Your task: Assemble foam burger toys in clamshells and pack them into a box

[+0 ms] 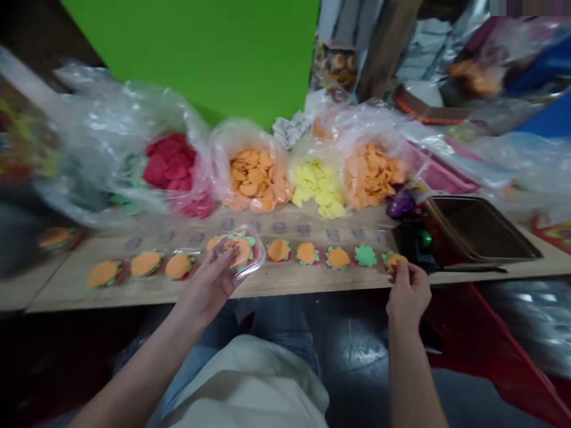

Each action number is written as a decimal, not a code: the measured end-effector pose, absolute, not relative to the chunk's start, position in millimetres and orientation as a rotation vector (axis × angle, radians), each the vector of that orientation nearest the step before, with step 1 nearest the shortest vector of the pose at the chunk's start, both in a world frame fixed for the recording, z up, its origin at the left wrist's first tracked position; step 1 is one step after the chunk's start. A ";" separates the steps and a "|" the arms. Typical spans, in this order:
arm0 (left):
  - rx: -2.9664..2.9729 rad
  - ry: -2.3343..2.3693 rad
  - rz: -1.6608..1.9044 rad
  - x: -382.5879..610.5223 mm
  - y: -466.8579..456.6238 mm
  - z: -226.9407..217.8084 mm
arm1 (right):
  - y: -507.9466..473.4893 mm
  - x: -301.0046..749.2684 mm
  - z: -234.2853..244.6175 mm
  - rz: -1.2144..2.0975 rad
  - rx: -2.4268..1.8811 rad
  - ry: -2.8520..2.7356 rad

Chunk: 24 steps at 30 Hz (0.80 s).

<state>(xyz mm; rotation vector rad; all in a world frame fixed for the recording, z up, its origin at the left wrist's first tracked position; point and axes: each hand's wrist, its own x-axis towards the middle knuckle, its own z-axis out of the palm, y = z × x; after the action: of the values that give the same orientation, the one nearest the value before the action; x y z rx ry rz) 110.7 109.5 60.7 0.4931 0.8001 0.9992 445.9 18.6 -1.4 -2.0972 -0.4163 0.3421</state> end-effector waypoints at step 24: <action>0.488 0.803 1.316 20.5 92.3 57.6 | 79.8 146.6 27.3 1.196 -1.370 -1.230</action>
<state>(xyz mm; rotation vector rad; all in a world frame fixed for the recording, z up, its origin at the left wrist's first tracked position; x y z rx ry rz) 20.5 92.3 57.6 0.4875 0.8032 1.3160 146.6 79.8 27.3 -1.3702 -1.2302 1.1964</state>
